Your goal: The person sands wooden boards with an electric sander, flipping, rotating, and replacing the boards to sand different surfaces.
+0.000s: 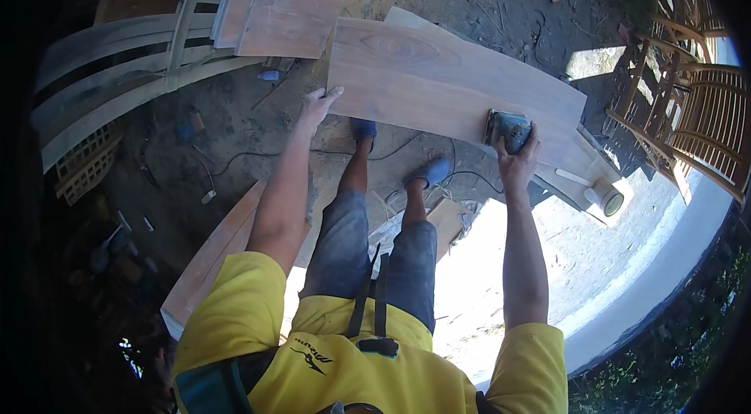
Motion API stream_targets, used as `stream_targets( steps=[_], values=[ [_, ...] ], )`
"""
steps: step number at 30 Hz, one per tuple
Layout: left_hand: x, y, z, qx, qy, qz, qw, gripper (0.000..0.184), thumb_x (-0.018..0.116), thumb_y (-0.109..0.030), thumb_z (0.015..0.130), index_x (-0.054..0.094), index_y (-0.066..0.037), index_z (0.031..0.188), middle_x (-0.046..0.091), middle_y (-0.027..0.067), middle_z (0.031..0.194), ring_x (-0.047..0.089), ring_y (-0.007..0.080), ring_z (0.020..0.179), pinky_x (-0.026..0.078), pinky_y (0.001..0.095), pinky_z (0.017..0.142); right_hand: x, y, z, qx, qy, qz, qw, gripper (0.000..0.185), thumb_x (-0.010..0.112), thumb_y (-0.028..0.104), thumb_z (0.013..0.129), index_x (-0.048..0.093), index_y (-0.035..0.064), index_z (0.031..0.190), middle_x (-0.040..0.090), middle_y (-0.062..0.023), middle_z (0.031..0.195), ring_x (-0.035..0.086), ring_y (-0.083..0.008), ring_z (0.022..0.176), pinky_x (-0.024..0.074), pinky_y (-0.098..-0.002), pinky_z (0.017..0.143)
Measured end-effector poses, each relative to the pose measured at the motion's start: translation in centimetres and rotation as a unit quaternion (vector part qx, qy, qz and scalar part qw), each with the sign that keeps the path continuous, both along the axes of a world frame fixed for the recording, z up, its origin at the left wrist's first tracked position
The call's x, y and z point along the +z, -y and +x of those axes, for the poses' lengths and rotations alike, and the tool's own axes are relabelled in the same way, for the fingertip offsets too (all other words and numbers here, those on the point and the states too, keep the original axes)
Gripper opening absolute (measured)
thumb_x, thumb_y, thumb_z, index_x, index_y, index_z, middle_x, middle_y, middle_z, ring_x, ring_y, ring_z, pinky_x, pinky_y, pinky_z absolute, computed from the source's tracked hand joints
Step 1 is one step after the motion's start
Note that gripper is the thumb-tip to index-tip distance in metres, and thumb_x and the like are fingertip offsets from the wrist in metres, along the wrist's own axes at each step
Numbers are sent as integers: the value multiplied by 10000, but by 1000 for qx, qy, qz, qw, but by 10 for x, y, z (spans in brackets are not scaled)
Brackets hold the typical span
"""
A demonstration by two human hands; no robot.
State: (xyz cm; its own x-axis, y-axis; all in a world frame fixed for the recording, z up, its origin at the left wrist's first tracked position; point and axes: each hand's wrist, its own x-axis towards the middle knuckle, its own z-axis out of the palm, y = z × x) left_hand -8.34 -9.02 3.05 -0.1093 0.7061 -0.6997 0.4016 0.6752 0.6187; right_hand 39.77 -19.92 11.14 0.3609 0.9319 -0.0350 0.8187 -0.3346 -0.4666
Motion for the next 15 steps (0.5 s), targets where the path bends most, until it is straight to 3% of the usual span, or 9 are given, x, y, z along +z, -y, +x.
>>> stream_targets(
  steps=[3, 6, 7, 9, 11, 14, 15],
  values=[
    [6, -8, -3, -11, 11, 37, 999, 503, 816, -508, 941, 778, -23, 1067, 769, 70, 956, 654, 150, 870, 523, 337, 831, -14, 11, 55, -18, 49, 61, 997, 893, 849, 273, 856, 393, 43, 1589, 596, -305, 1353, 630, -511, 1208, 538, -530, 1003],
    [-11, -11, -9, -47, -18, 35, 998, 481, 828, -496, 936, 763, -20, 959, 721, 60, 864, 607, 147, 819, 500, 356, 766, -25, 21, 106, -94, 73, 37, 992, 907, 851, 320, 850, 398, 4, 1571, 588, -317, 1414, 627, -515, 1234, 518, -530, 1047],
    [-14, -12, -10, -34, -36, 26, 998, 523, 811, -524, 942, 739, -7, 912, 674, 56, 809, 570, 154, 787, 480, 371, 739, -28, 22, 118, -101, 72, 35, 992, 907, 851, 320, 850, 398, 4, 1571, 588, -317, 1414, 627, -515, 1234, 518, -530, 1047],
    [-19, -14, -11, -26, -56, 15, 998, 569, 794, -552, 948, 715, 5, 865, 626, 51, 754, 533, 162, 754, 459, 386, 711, -34, 22, 138, -232, 50, -37, 971, 909, 842, 374, 849, 411, -1, 1556, 616, -322, 1368, 638, -514, 1221, 517, -537, 1044],
    [-22, -21, -6, -9, -112, 50, 992, 646, 740, -606, 970, 670, 15, 806, 537, 49, 692, 471, 179, 721, 423, 407, 685, -38, 21, 141, -255, 62, -40, 964, 912, 836, 416, 846, 420, -5, 1540, 633, -325, 1343, 643, -515, 1214, 520, -538, 1035],
    [-29, -36, 7, 6, -123, 89, 988, 696, 692, -642, 986, 655, 30, 809, 541, 73, 706, 468, 200, 726, 424, 429, 698, -27, 22, 109, -229, 22, 2, 973, 863, 848, 343, 845, 440, 27, 1536, 648, -319, 1299, 657, -520, 1157, 533, -548, 987],
    [-30, -42, 15, 13, -136, 81, 987, 673, 690, -633, 991, 729, 38, 959, 661, 105, 840, 561, 216, 815, 476, 424, 778, -21, 23, 90, -210, 12, 21, 977, 847, 852, 307, 844, 445, 48, 1539, 653, -320, 1247, 667, -518, 1102, 540, -547, 959]
  ],
)
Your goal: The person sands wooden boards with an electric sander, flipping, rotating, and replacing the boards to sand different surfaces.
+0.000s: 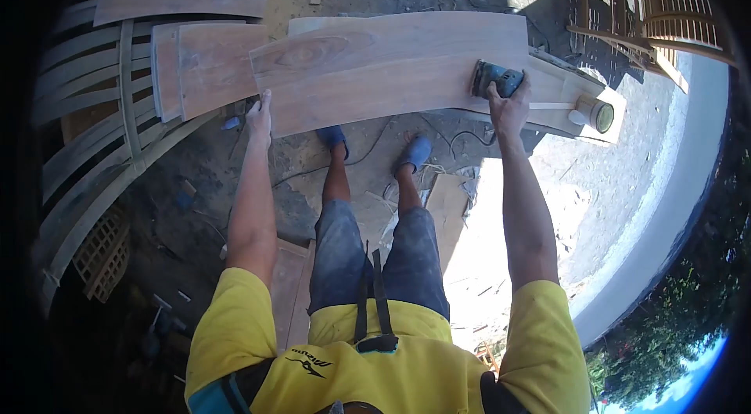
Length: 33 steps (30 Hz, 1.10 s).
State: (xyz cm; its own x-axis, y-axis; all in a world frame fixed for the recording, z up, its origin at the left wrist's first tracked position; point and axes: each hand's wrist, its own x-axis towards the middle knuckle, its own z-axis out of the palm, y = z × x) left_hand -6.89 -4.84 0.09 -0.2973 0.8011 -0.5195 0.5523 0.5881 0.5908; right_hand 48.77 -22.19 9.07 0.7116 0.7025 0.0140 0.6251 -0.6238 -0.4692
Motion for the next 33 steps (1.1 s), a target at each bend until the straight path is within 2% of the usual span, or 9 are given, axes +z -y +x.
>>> stream_targets(
  steps=[1, 2, 4, 6, 16, 21, 24, 29, 33],
  values=[
    [13, -2, 14, -1, 56, 12, 998, 740, 676, -653, 989, 746, 45, 1224, 756, 152, 1102, 673, 230, 1027, 514, 401, 924, 13, -1, -23, 29, 5, 13, 999, 854, 853, 305, 842, 437, 67, 1548, 647, -309, 1212, 670, -516, 1069, 550, -546, 931],
    [22, -10, 21, -10, 44, -55, 997, 829, 647, -649, 1011, 657, 78, 1409, 707, 174, 1381, 650, 241, 1260, 479, 367, 1077, 12, 5, -41, 39, -18, -7, 999, 877, 861, 303, 832, 424, 122, 1570, 631, -282, 1189, 677, -513, 1035, 565, -561, 883],
    [2, -12, 13, 0, 85, -65, 994, 841, 634, -637, 1025, 581, 51, 1506, 627, 159, 1504, 606, 248, 1344, 462, 370, 1140, 24, 12, -68, 98, -94, -54, 989, 916, 871, 309, 824, 395, 217, 1601, 582, -238, 1252, 701, -501, 1015, 605, -581, 826],
    [-11, -11, 3, -4, 77, -56, 995, 880, 633, -657, 1017, 556, 57, 1526, 622, 153, 1502, 605, 252, 1340, 465, 381, 1135, 23, 20, -77, 150, -101, -70, 981, 915, 866, 311, 828, 390, 219, 1605, 573, -233, 1277, 701, -501, 1030, 613, -576, 834],
    [13, -9, 24, 31, 85, -47, 995, 911, 649, -666, 1004, 550, 86, 1510, 644, 174, 1444, 646, 258, 1255, 528, 400, 1054, 4, 8, 52, -6, -55, -22, 998, 901, 853, 320, 820, 400, 153, 1580, 610, -292, 1204, 689, -515, 1040, 587, -572, 871],
    [2, -9, 13, 32, 80, -50, 995, 890, 686, -629, 1000, 550, 90, 1507, 628, 162, 1462, 615, 247, 1298, 476, 393, 1121, 3, -6, 85, -143, -28, -48, 988, 900, 855, 336, 825, 395, 142, 1574, 616, -304, 1232, 687, -522, 1080, 570, -584, 933],
    [6, -8, 5, 34, 113, -40, 992, 839, 731, -576, 992, 579, 86, 1483, 636, 150, 1454, 601, 233, 1315, 452, 387, 1143, 14, -4, 50, -111, -56, -54, 991, 910, 856, 333, 825, 386, 147, 1581, 610, -309, 1243, 684, -526, 1079, 567, -578, 950],
    [89, 2, 5, 14, 216, -36, 976, 654, 764, -390, 1013, 582, 26, 1484, 664, 108, 1404, 616, 196, 1295, 480, 374, 1119, 64, 28, -14, 75, -163, -66, 982, 918, 867, 303, 808, 410, 142, 1587, 614, -278, 1275, 667, -496, 1152, 563, -549, 972],
    [186, 9, 10, 38, 395, -69, 915, 527, 711, -193, 1025, 527, -10, 1484, 671, 120, 1345, 683, 247, 1240, 569, 431, 1068, 112, 70, -50, 54, -183, 48, 980, 854, 859, 245, 831, 453, 100, 1568, 622, -278, 1367, 667, -441, 1219, 549, -505, 1025]
  ],
)
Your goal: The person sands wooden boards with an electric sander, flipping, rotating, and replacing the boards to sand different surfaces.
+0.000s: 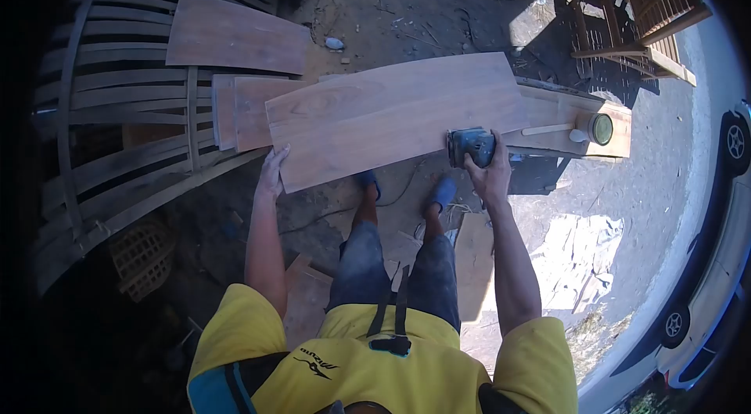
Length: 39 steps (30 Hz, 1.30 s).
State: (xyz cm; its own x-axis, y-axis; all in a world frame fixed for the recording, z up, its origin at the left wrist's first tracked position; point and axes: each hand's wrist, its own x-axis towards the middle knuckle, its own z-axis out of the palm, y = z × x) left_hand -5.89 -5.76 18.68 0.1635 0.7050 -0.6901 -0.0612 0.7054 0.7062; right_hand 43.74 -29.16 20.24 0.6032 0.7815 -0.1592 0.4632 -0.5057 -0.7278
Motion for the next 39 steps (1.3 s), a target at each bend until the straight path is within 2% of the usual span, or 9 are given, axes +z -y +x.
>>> stream_targets(
  steps=[7, 14, 19, 25, 27, 29, 35, 37, 39],
  values=[
    [135, 48, 69, -12, 102, 95, 990, 770, 717, 28, 828, 444, 15, 1548, 637, 178, 1391, 656, 299, 1292, 563, 438, 1073, 109, 5, -19, -45, -50, 68, 995, 831, 858, 203, 843, 462, 56, 1558, 696, -247, 1236, 714, -346, 1105, 560, -443, 983],
    [241, 85, 135, -49, 169, 138, 975, 1034, 646, 26, 699, 281, -10, 1665, 528, 162, 1510, 528, 282, 1428, 432, 413, 1204, 185, -42, -51, 92, -103, 162, 977, 821, 841, 189, 870, 427, 90, 1572, 709, -203, 1147, 718, -321, 1030, 564, -431, 950],
    [275, 95, 174, -69, 167, 189, 965, 1056, 616, 27, 693, 239, 0, 1678, 520, 191, 1526, 548, 276, 1414, 457, 382, 1180, 238, -63, -51, 130, -181, 148, 963, 778, 811, 192, 896, 445, 107, 1577, 695, -143, 1133, 685, -246, 1025, 561, -407, 946],
    [281, 97, 202, -44, 36, 274, 960, 639, 625, 17, 904, 495, 40, 1529, 644, 139, 1386, 624, 196, 1264, 489, 346, 1091, 192, -52, -6, 94, -180, 128, 971, 780, 806, 233, 899, 441, 80, 1572, 706, -123, 1043, 696, -234, 934, 575, -395, 860],
    [274, 89, 204, -8, -5, 304, 953, 471, 657, -39, 967, 591, 48, 1425, 720, 117, 1238, 677, 174, 1127, 519, 325, 1020, 175, -31, 9, 36, -165, 83, 982, 809, 829, 278, 856, 461, 59, 1542, 722, -197, 1150, 716, -311, 1049, 556, -441, 959],
    [301, 77, 209, -26, -21, 320, 947, 441, 659, -39, 969, 610, 54, 1397, 729, 108, 1209, 680, 162, 1092, 523, 312, 1000, 173, 5, 24, 12, -87, 59, 994, 828, 841, 317, 834, 476, 60, 1532, 727, -204, 1144, 720, -335, 1028, 557, -453, 958],
    [441, 52, 220, -167, -78, 413, 892, 441, 677, -48, 984, 633, 55, 1410, 756, 114, 1175, 680, 130, 1074, 542, 302, 976, 173, 133, 67, -141, -116, -14, 983, 813, 853, 321, 817, 494, 34, 1488, 737, -233, 1123, 732, -379, 1037, 552, -470, 953],
    [485, 42, 226, -303, -146, 441, 832, 515, 732, -96, 976, 619, 37, 1461, 757, 110, 1234, 694, 130, 1093, 559, 302, 975, 126, 179, 93, -142, -47, -18, 989, 822, 851, 320, 813, 486, 39, 1493, 739, -251, 1137, 727, -415, 1064, 546, -481, 974],
    [508, 29, 232, -338, -170, 488, 787, 502, 741, -96, 968, 638, 28, 1444, 763, 106, 1230, 692, 129, 1094, 561, 308, 975, 119, 213, 100, -157, -46, -30, 986, 820, 850, 322, 811, 486, 49, 1493, 739, -263, 1147, 722, -434, 1083, 543, -488, 983]
  ],
)
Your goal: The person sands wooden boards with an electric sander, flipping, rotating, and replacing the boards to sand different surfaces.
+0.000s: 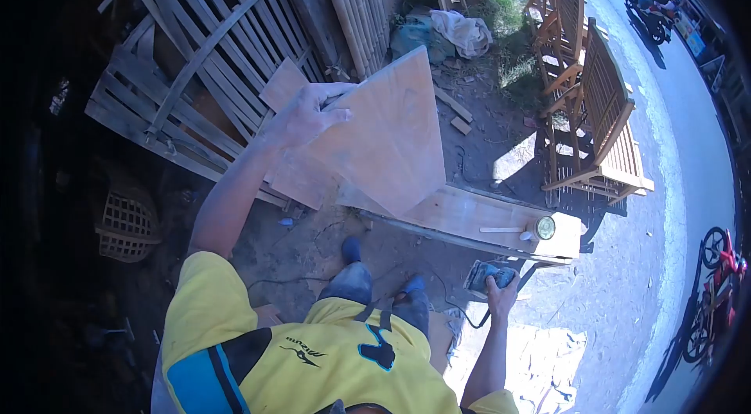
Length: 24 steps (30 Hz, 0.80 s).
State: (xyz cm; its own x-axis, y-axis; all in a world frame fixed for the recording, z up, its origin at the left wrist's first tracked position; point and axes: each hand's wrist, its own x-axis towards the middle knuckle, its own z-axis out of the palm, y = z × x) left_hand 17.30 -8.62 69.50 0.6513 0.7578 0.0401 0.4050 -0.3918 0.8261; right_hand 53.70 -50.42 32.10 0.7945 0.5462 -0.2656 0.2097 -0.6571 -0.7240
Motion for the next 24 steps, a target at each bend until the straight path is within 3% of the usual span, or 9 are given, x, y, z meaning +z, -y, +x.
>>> stream_targets(
  steps=[2, 4, 5, 8, 10, 15, 18, 20, 24],
  values=[
    [11, -9, 2, -36, -30, 55, 997, 490, 750, -96, 959, 657, 19, 1427, 769, 103, 1226, 690, 128, 1095, 562, 313, 975, -14, 35, 6, -12, -3, -19, 1000, 819, 848, 324, 809, 486, 59, 1494, 738, -275, 1158, 718, -453, 1101, 539, -495, 991],
    [17, -19, 1, -78, -61, 71, 993, 488, 764, -89, 936, 679, -1, 1408, 775, 121, 1235, 707, 147, 1089, 564, 331, 979, -25, 57, 7, -9, 27, -62, 998, 821, 848, 347, 798, 480, 105, 1490, 734, -251, 1084, 761, -366, 948, 614, -457, 747],
    [16, -24, 1, -82, -63, 70, 992, 488, 764, -89, 936, 679, -1, 1408, 775, 121, 1235, 707, 147, 1089, 564, 331, 979, -25, 67, 5, -4, 47, -94, 994, 859, 849, 386, 773, 473, 94, 1488, 739, -278, 1099, 751, -430, 996, 587, -503, 858],
    [11, -37, -1, -137, -112, 130, 976, 483, 780, -87, 917, 701, -29, 1390, 791, 130, 1188, 736, 172, 1059, 571, 344, 971, 1, 74, -12, -15, 12, -128, 992, 855, 846, 382, 760, 491, 50, 1464, 728, -300, 1140, 726, -461, 1059, 545, -522, 970],
    [16, -41, -1, -119, -146, 143, 972, 467, 814, -73, 881, 722, -6, 1334, 800, 145, 1083, 747, 198, 986, 574, 352, 911, -15, 80, -14, 4, 35, -136, 990, 844, 849, 375, 765, 486, 67, 1463, 708, -314, 1159, 706, -480, 1085, 538, -532, 978],
    [14, -56, 1, -98, -192, 215, 952, 331, 781, -181, 943, 746, -20, 1231, 803, 163, 1093, 776, 299, 1009, 592, 394, 930, -30, 85, -22, 43, 77, -119, 989, 829, 873, 322, 777, 482, 87, 1470, 661, -322, 1220, 669, -500, 1131, 525, -550, 987],
    [-1, -60, 10, -20, -242, 284, 928, 318, 768, -302, 973, 750, -57, 1174, 796, 184, 1070, 768, 360, 1003, 597, 449, 912, -29, 77, -22, 68, 78, -105, 989, 810, 855, 346, 785, 508, 92, 1471, 698, -296, 1176, 697, -471, 1087, 532, -533, 982],
    [-30, -68, 15, 89, -262, 371, 886, 405, 722, -469, 993, 741, -110, 1179, 797, 168, 1049, 757, 395, 990, 594, 510, 881, -29, 71, -24, 76, 82, -99, 989, 794, 860, 327, 801, 502, 141, 1485, 698, -287, 1152, 699, -464, 1076, 534, -535, 971],
    [-37, -61, 15, 136, -226, 388, 883, 484, 688, -591, 983, 730, -152, 1182, 799, 144, 1035, 762, 380, 991, 594, 530, 845, -24, 58, -32, 122, 111, -83, 983, 788, 870, 281, 802, 498, 158, 1486, 665, -278, 1153, 688, -456, 1069, 539, -530, 943]
  ],
)
